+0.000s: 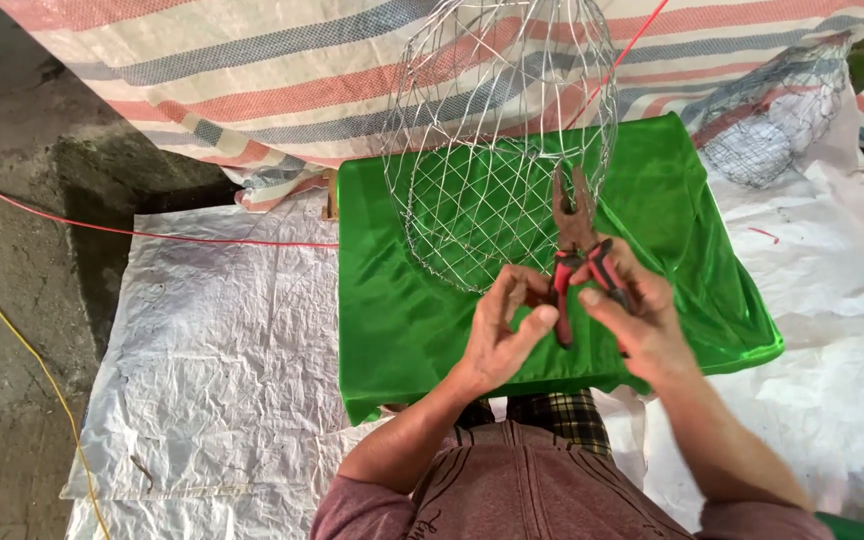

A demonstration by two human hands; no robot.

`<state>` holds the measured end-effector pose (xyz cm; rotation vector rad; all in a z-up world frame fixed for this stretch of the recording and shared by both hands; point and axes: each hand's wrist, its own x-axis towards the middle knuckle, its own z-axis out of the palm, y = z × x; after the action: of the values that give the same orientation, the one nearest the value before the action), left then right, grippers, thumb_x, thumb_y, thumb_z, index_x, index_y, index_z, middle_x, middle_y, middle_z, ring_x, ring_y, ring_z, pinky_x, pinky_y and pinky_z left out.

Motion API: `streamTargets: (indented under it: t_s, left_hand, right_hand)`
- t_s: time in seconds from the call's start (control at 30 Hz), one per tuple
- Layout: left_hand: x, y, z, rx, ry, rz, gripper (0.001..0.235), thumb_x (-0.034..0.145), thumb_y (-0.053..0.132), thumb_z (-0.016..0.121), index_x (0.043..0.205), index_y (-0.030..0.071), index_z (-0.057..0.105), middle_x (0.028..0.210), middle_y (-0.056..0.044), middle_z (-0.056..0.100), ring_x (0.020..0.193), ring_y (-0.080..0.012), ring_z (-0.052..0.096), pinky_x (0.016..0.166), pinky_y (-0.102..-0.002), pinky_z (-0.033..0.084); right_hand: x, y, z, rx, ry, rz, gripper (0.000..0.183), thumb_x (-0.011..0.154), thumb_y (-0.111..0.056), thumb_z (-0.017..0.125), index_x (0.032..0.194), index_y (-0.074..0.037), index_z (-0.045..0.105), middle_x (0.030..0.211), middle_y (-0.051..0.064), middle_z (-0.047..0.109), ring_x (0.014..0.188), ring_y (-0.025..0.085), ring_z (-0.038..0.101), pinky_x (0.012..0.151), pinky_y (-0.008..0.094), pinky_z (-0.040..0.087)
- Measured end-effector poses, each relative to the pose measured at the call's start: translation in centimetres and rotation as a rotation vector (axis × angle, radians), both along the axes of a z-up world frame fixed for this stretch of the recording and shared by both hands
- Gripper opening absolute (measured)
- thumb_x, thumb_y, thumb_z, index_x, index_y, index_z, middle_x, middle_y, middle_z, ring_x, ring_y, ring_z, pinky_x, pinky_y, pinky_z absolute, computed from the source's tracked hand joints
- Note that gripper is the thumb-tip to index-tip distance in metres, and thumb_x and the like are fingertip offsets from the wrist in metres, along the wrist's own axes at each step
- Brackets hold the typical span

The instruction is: Using pliers to cut and bend wires on a conical wire mesh structure.

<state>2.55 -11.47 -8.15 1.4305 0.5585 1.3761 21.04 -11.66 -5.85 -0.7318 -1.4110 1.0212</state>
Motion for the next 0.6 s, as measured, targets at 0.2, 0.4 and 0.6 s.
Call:
streamTargets:
  t_s: [0.2, 0.4, 0.6]
  left_hand:
    - [-0.9, -0.3, -0.1, -0.178, -0.048, -0.200, 0.018, 0.099, 0.027, 0.068, 0.104, 0.009, 0.067, 0.068, -0.008, 0.065, 0.056, -0.0169, 0.065, 0.055, -0.029, 0.052]
    - [-0.5, -2.1, 2.9, 0.155, 0.115, 0.153, 0.016, 0.105, 0.015, 0.054, 0.099, 0.005, 0.064, 0.088, -0.011, 0.056, 0.072, -0.0195, 0.050, 0.065, -0.033, 0.044]
    - [-1.5, -3.5, -0.4, 0.009, 0.071, 0.196, 0.018, 0.105, 0.017, 0.054, 0.105, 0.001, 0.060, 0.082, -0.011, 0.054, 0.073, -0.0184, 0.047, 0.065, -0.035, 0.042]
  right_hand:
    - [-3.8, -0.2, -2.0, 0.075, 0.140, -0.031, 0.014, 0.094, -0.011, 0.066, 0.085, -0.001, 0.062, 0.101, 0.014, 0.057, 0.113, 0.029, 0.052, 0.107, 0.045, 0.035]
    - [-7.2, -1.2, -1.2, 0.192, -0.142, -0.310, 0.040, 0.111, -0.040, 0.039, 0.111, -0.004, 0.057, 0.133, 0.018, 0.056, 0.096, 0.024, 0.054, 0.085, 0.041, 0.043]
    - [-9.4, -1.0, -1.3, 0.091, -0.048, -0.286, 0.044, 0.110, -0.045, 0.040, 0.125, -0.004, 0.046, 0.136, 0.022, 0.054, 0.116, 0.032, 0.060, 0.109, 0.058, 0.040]
